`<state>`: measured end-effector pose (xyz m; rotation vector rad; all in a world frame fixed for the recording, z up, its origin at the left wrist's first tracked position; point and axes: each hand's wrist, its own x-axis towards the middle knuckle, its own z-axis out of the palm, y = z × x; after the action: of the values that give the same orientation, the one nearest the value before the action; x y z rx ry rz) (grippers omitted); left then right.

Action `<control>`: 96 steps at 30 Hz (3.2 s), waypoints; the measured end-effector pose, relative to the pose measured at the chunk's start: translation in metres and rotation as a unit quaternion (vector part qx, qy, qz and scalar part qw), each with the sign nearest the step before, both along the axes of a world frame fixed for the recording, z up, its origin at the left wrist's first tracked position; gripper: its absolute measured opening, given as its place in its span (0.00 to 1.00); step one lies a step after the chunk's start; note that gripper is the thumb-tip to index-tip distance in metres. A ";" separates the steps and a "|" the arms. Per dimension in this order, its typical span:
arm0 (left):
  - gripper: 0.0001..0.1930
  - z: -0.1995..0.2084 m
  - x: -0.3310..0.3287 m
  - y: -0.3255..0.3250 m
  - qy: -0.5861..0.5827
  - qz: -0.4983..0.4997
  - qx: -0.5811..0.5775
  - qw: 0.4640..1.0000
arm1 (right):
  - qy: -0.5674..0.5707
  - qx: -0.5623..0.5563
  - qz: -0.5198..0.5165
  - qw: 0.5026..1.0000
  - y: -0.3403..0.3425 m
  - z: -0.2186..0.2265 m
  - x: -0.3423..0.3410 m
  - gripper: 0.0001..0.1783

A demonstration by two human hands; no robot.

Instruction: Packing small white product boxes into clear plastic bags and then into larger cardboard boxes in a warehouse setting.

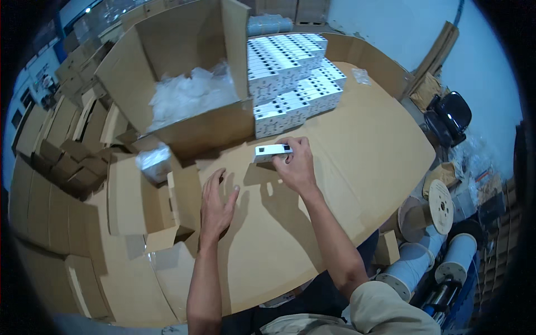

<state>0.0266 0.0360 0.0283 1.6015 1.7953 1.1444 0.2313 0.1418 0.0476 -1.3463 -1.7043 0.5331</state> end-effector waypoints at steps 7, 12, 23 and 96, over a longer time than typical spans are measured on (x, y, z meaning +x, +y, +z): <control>0.15 0.005 -0.016 0.004 -0.200 0.078 0.006 0.977 | -0.007 -0.024 0.086 0.996 -0.040 0.015 -0.059 0.17; 0.14 -0.008 -0.024 0.008 -0.261 0.096 0.018 0.960 | 0.019 -0.005 0.137 0.990 -0.049 0.004 -0.072 0.18; 0.17 -0.012 -0.022 0.017 -0.315 0.064 0.105 0.941 | 0.312 -0.112 0.243 0.912 -0.021 -0.035 -0.063 0.20; 0.13 0.221 -0.119 0.254 -0.034 0.026 0.215 0.976 | 0.226 -0.041 0.115 0.967 0.001 -0.064 -0.051 0.09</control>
<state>-0.0925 0.2903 0.2496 1.7271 1.6287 1.6814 0.1803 0.1423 -0.0164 -0.9886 -1.4728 0.9733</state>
